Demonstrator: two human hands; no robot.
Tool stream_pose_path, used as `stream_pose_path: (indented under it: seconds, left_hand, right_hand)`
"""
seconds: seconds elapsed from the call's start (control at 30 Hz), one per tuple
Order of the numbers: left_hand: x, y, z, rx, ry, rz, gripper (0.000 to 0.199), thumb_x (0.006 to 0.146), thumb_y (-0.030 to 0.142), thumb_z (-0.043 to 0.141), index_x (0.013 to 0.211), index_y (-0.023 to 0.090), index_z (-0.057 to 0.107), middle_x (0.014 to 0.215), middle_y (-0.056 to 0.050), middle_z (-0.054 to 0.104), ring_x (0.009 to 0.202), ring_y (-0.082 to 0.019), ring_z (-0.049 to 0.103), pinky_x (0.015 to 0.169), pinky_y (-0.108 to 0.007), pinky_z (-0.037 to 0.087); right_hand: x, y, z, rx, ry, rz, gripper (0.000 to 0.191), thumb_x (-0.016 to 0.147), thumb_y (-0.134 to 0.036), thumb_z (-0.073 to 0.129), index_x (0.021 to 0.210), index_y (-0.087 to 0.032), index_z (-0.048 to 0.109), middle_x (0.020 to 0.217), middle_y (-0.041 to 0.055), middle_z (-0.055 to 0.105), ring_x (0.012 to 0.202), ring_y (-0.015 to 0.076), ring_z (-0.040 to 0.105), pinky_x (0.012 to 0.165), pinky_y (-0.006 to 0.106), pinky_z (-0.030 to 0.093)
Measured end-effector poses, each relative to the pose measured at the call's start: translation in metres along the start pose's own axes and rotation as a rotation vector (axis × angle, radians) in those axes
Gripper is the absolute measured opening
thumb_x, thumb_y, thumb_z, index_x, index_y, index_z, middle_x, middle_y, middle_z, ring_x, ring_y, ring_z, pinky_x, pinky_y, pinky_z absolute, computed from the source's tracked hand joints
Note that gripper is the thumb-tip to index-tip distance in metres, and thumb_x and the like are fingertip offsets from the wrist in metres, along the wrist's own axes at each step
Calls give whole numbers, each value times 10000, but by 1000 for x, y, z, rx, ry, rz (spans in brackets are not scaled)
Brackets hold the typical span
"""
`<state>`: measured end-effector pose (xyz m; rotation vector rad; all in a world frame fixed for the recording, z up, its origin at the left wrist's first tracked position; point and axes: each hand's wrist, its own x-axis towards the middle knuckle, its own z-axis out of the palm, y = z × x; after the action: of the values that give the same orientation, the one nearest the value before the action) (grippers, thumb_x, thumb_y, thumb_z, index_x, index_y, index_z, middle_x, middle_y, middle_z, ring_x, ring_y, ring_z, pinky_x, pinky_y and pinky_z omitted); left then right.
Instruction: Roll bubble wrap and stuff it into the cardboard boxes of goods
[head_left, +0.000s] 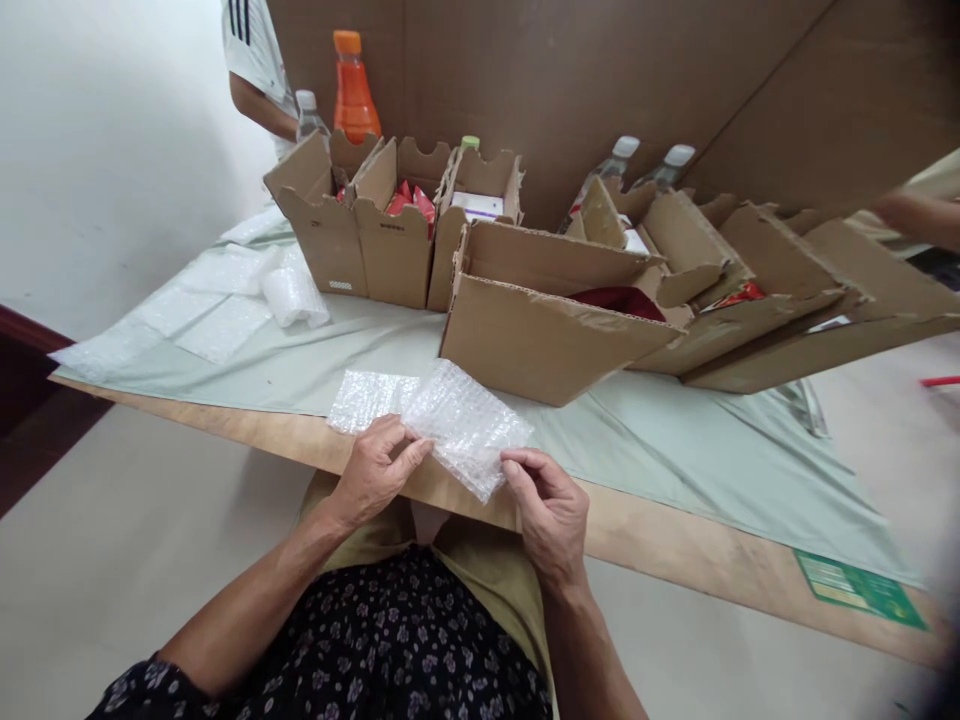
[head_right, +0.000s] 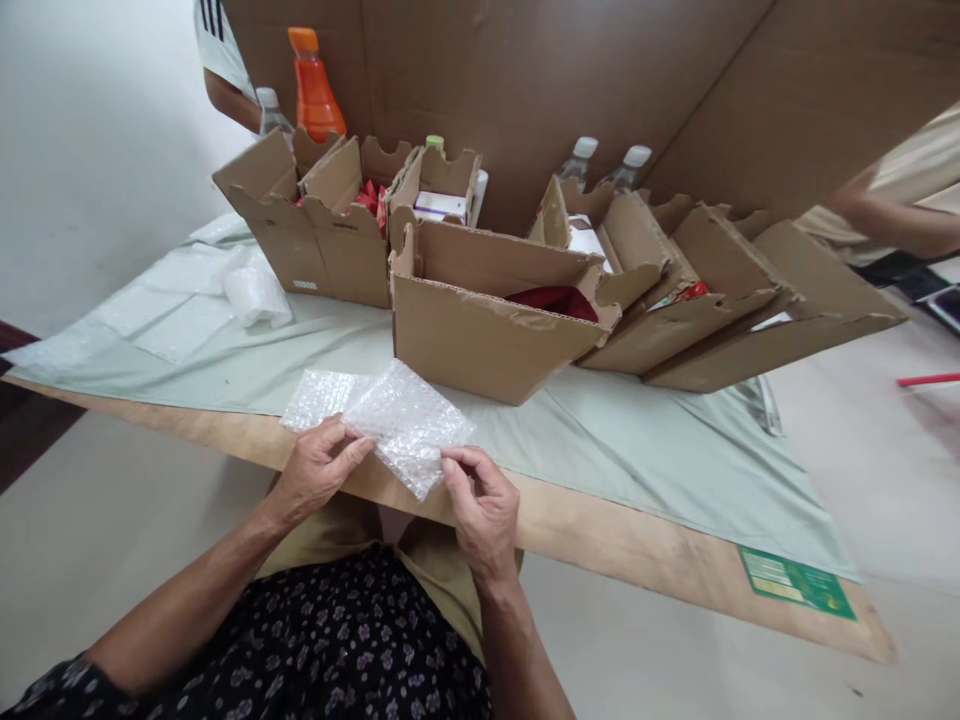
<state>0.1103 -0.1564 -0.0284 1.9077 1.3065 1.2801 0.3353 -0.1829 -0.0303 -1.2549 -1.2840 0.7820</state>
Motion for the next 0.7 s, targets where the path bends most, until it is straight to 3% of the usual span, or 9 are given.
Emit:
stream_pose_path:
  seconds: [0.13, 0.27, 0.37, 0.47, 0.57, 0.7]
  left_hand:
    - [-1, -1, -3, 2, -35, 42, 191, 997, 227, 620, 813, 201, 662, 808, -21, 735, 776, -167, 687, 766, -312, 531]
    - [4, -1, -5, 81, 27, 124, 112, 977, 164, 624, 882, 201, 670, 870, -41, 737, 852, -181, 710, 795, -326, 567]
    - [14, 6, -2, 191, 55, 247, 130, 954, 162, 652, 1071, 190, 702, 1146, -125, 728, 1111, -251, 694, 963, -427, 575]
    - [25, 14, 9, 252, -41, 360, 295, 942, 179, 668, 1236, 198, 681, 1377, -167, 661, 1310, -314, 611, 1081, -525, 519]
    - [33, 17, 24, 209, -177, 392, 259, 940, 79, 569, 1114, 213, 706, 1121, -92, 767, 1109, -258, 699, 996, -478, 553]
    - [35, 17, 32, 94, -235, 317, 229, 922, 82, 532, 963, 210, 717, 888, -49, 769, 859, -211, 711, 830, -397, 571]
  right_hand:
    - [4, 9, -10, 60, 104, 61, 120, 887, -350, 765, 921, -239, 799, 875, 21, 779, 800, 145, 708, 732, 242, 562]
    - [12, 9, -26, 53, 156, 68, 137, 874, -364, 779, 905, -232, 794, 841, 20, 768, 755, 138, 690, 686, 236, 558]
    - [19, -3, -35, -8, 110, 35, 124, 865, -345, 774, 889, -225, 791, 811, 21, 761, 725, 142, 687, 660, 242, 563]
    - [24, -18, -39, -56, 59, -19, 105, 862, -320, 763, 884, -221, 790, 815, 27, 766, 736, 158, 703, 668, 262, 582]
    - [28, -27, -44, -63, 61, -61, 91, 865, -310, 765, 895, -228, 791, 813, 22, 764, 723, 155, 700, 647, 259, 579]
    - [31, -21, -56, -13, 136, -37, 112, 875, -337, 778, 911, -231, 792, 801, 19, 746, 693, 142, 672, 618, 256, 555]
